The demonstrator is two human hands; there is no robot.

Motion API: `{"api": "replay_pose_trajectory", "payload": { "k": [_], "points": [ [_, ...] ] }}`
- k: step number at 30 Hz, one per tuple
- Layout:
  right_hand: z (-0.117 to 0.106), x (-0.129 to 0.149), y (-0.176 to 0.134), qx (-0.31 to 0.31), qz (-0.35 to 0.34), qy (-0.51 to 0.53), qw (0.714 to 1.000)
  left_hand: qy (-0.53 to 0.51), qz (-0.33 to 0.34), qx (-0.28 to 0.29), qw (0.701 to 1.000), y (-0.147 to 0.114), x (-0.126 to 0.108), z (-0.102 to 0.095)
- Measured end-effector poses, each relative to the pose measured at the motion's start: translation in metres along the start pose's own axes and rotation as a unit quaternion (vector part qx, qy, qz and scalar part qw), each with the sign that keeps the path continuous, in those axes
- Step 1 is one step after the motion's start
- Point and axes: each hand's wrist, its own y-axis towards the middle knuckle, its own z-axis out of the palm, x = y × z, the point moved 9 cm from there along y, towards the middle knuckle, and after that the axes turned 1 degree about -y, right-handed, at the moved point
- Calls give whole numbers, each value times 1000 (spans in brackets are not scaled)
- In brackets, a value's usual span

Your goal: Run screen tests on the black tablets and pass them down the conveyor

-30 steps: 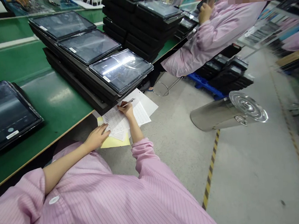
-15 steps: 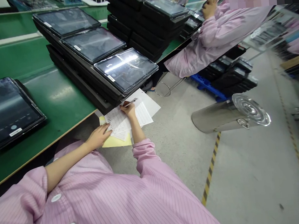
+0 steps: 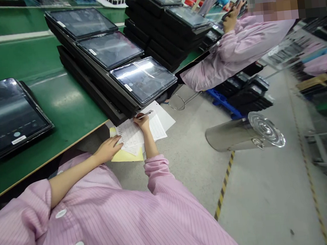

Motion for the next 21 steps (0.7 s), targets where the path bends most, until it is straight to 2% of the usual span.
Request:
{"api": "replay_pose_trajectory", "payload": {
  "k": [6,16,21],
  "points": [
    [-2,-1,0,-7,3,-24,1000,-2,-5,-3,1000,0,0,1],
    [-6,-6,-1,-16,22,-57,998,-57,-30,33,997,-1,-1,18],
    [-12,-14,0,-50,27,-86,995,-103,-40,43,993,2,2,18]
  ]
}}
